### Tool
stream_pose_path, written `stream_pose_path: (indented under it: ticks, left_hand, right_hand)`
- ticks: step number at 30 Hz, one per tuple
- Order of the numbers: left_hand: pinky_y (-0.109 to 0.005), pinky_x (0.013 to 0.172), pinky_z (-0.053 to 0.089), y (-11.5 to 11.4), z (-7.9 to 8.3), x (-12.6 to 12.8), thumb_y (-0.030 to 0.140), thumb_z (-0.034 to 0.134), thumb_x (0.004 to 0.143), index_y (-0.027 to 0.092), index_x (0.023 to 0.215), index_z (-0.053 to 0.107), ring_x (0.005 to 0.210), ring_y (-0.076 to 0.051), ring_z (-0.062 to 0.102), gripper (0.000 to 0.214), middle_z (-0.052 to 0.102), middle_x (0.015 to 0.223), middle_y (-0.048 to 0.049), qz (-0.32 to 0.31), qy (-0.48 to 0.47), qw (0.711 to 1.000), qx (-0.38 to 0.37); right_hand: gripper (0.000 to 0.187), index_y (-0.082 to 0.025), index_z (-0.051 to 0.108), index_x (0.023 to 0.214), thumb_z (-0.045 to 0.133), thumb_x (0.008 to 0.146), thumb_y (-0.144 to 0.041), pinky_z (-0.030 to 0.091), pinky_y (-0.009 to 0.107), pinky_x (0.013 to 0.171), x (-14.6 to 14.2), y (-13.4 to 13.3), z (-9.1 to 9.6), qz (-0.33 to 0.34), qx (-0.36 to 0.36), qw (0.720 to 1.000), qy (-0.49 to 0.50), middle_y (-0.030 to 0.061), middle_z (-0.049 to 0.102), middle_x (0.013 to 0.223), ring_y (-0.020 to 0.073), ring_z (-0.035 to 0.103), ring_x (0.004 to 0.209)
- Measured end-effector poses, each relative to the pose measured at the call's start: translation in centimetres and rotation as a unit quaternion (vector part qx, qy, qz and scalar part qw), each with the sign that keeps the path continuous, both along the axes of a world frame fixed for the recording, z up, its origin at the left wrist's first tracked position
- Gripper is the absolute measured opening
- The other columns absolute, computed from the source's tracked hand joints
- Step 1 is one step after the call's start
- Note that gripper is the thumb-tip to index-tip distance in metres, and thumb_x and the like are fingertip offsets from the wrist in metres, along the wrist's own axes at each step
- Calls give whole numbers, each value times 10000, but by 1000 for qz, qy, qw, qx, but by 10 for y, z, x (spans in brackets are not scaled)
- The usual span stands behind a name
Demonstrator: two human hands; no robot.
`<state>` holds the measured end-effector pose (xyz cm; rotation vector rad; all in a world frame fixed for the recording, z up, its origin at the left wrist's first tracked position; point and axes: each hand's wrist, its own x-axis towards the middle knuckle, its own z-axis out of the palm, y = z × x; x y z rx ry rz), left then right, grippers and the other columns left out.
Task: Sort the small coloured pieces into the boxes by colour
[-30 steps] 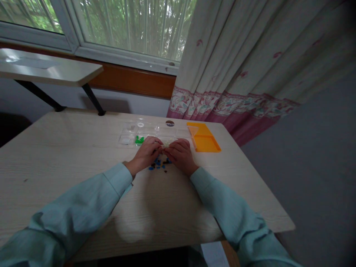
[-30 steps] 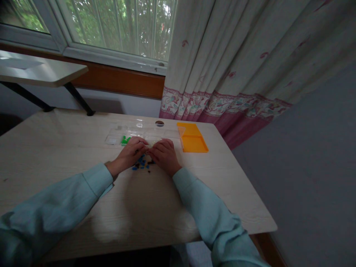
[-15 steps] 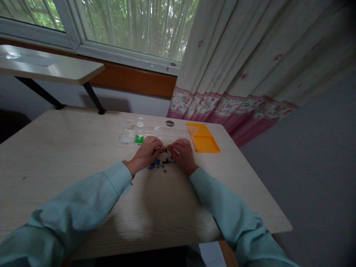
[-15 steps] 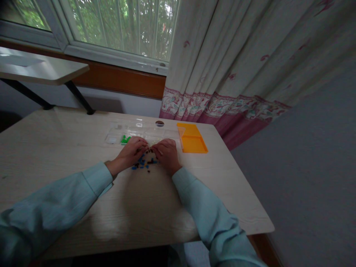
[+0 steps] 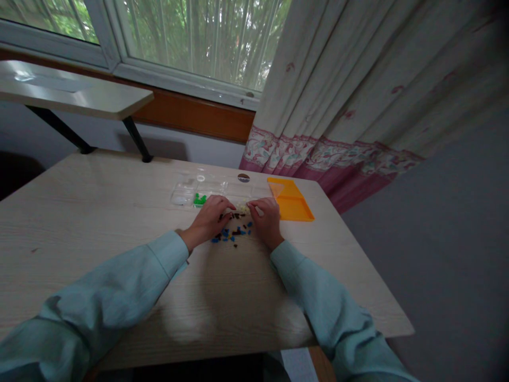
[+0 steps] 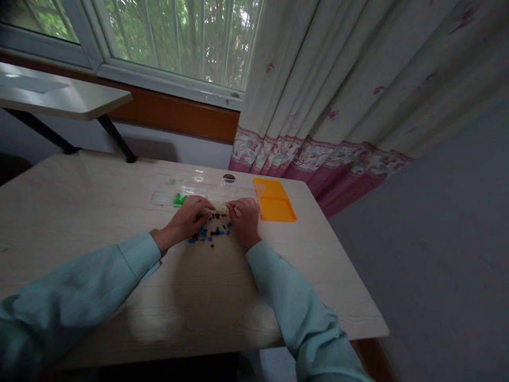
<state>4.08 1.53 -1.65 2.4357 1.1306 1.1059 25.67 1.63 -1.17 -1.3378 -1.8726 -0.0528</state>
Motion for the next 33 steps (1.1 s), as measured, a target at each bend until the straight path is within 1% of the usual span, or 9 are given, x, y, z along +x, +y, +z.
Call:
stream_pose_path:
  ticks: [5,11,15,18,21,23,28,31,33]
  left_hand:
    - [-415,928,441,-1,2,0,160,580,849,191,1036,652,1035,-242,528,203,608,1031,-76,-2,5,1000,-4]
    - [-421,921,448,-1,3,0,176,555,866,190,1036,646,1034,-243,527,194,604,1032,-76,-3,10,1000,-3]
    - [-419,933,450,0,-1,-1,148,575,843,195,1026,662,1037,-241,525,208,600,1044,-73,0,20,1000,2]
    - [-440,982,437,1,-4,-1,191,625,833,222,1012,692,1112,-261,503,194,572,1143,-82,-9,45,999,20]
    - [-472,1027,414,0,-6,-2,257,645,848,263,1068,701,1191,-287,462,226,522,1265,-85,-15,74,997,33]
    - [-477,1038,407,0,-7,-2,285,641,862,274,1094,697,1206,-289,454,238,509,1296,-82,-15,85,996,34]
    - [-476,1043,401,0,-8,-2,353,642,874,260,1063,698,1205,-284,459,218,513,1292,-86,-13,91,995,39]
    - [-475,1030,407,1,-8,-3,373,661,863,256,1038,700,1193,-283,464,214,523,1277,-86,-13,91,995,38]
    - [-475,1022,411,1,-8,-3,361,679,848,259,1043,700,1191,-285,462,221,521,1284,-83,-14,94,995,34]
  right_hand:
    - [204,-230,721,852,580,921,-360,411,383,858,-2,-2,4,10,0,1000,1,34,722,859,206,596,878]
    - [148,-238,681,739,603,857,-280,376,422,926,-6,-11,8,62,6,995,-83,31,681,906,224,558,969]
    - [139,-236,687,739,598,845,-259,340,442,993,-6,-13,7,64,11,992,-105,35,670,1003,234,530,1051]
    - [165,-232,688,707,598,844,-245,336,440,994,-5,-12,7,57,3,993,-102,29,673,1028,231,524,1056]
    - [192,-223,697,701,583,855,-231,333,443,997,-4,-12,7,58,-13,993,-106,33,674,1060,236,516,1082]
    - [202,-220,702,700,580,861,-234,324,451,1011,-5,-11,7,67,-23,991,-111,38,671,1089,244,504,1117]
    - [189,-244,722,749,575,868,-246,317,466,1034,-5,-10,4,121,-22,988,-96,29,677,1117,249,497,1150]
    - [211,-257,732,802,542,895,-263,340,450,1037,-4,-9,3,174,-13,982,-66,23,686,1118,233,516,1150]
    - [235,-254,729,809,517,908,-265,361,440,1026,-3,-8,3,184,-8,982,-40,27,691,1096,225,533,1127]
